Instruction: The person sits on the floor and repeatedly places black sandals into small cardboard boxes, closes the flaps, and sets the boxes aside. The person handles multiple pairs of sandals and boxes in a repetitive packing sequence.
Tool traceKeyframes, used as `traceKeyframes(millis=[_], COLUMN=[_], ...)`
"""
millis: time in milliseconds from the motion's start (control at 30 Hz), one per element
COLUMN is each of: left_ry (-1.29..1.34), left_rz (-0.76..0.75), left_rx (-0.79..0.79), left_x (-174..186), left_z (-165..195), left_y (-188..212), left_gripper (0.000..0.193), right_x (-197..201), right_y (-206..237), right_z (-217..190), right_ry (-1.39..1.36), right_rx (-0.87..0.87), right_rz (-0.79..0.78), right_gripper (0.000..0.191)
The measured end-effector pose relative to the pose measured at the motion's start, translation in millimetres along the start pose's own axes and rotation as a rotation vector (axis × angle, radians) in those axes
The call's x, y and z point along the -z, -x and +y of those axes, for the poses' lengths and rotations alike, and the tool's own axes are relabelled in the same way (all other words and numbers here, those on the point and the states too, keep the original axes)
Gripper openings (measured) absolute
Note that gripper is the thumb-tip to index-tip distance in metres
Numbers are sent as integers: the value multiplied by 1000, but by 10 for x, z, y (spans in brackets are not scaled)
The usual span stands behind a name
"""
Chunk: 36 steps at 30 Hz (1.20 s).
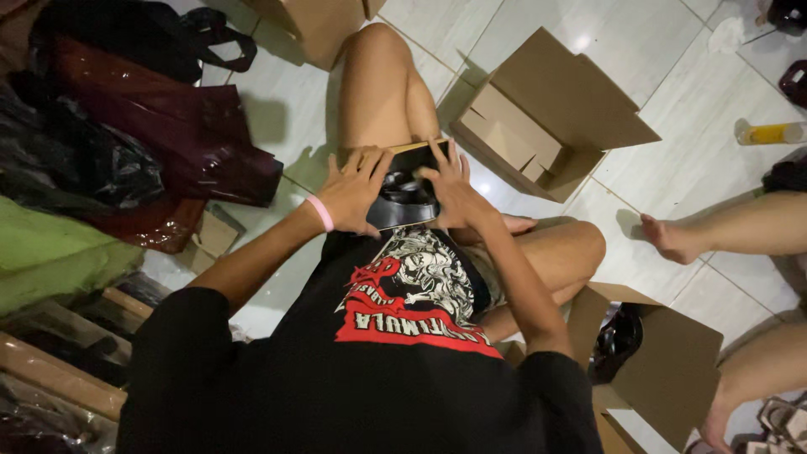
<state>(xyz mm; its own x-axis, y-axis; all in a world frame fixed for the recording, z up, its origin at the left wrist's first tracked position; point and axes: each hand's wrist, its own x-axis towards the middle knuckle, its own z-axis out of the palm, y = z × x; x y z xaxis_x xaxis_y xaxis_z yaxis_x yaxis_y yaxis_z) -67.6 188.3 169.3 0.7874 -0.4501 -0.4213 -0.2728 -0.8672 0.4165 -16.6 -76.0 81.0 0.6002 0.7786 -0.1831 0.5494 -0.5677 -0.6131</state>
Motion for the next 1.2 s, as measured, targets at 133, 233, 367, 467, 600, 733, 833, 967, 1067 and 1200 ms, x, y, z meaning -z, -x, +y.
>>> traceKeyframes(millis=[133,233,367,467,600,733,833,967,1067,1200], left_ry=[-84,-59,-20,-133,-238,-340,-335,-186,-128,-279], left_rz=[-69,16,85,154,328,504,342,73,64,-27], left_rx=[157,124,29,-152,-507,-817,-858,-738,-793,-735], left_x=[3,-12,16,108,305,493,490,320,273,237], left_z=[145,194,243,328,570,872,968,869,690,482], left_y=[-33,-20,-20,-201,-910,-1995,-2561,-2812,-2900,-2970], left_gripper=[152,153,149,143,149,146,153,156,157,132], right_x=[183,169,58,93,482,821,892,859,830,709], right_y=[-262,-288,-91,219,835,1278,1246,1073,1115,1236], right_z=[-12,12,122,279,635,878,982,1099,1222,1359], right_ry=[79,66,-21,-6,210,450,459,290,185,-103], right_rx=[54,45,176,157,-115,-283,-474,-713,-575,-328], right_rz=[-140,-187,80,320,536,784,750,438,456,442], right_gripper=[129,128,119,103,66,96,104,121,125,115])
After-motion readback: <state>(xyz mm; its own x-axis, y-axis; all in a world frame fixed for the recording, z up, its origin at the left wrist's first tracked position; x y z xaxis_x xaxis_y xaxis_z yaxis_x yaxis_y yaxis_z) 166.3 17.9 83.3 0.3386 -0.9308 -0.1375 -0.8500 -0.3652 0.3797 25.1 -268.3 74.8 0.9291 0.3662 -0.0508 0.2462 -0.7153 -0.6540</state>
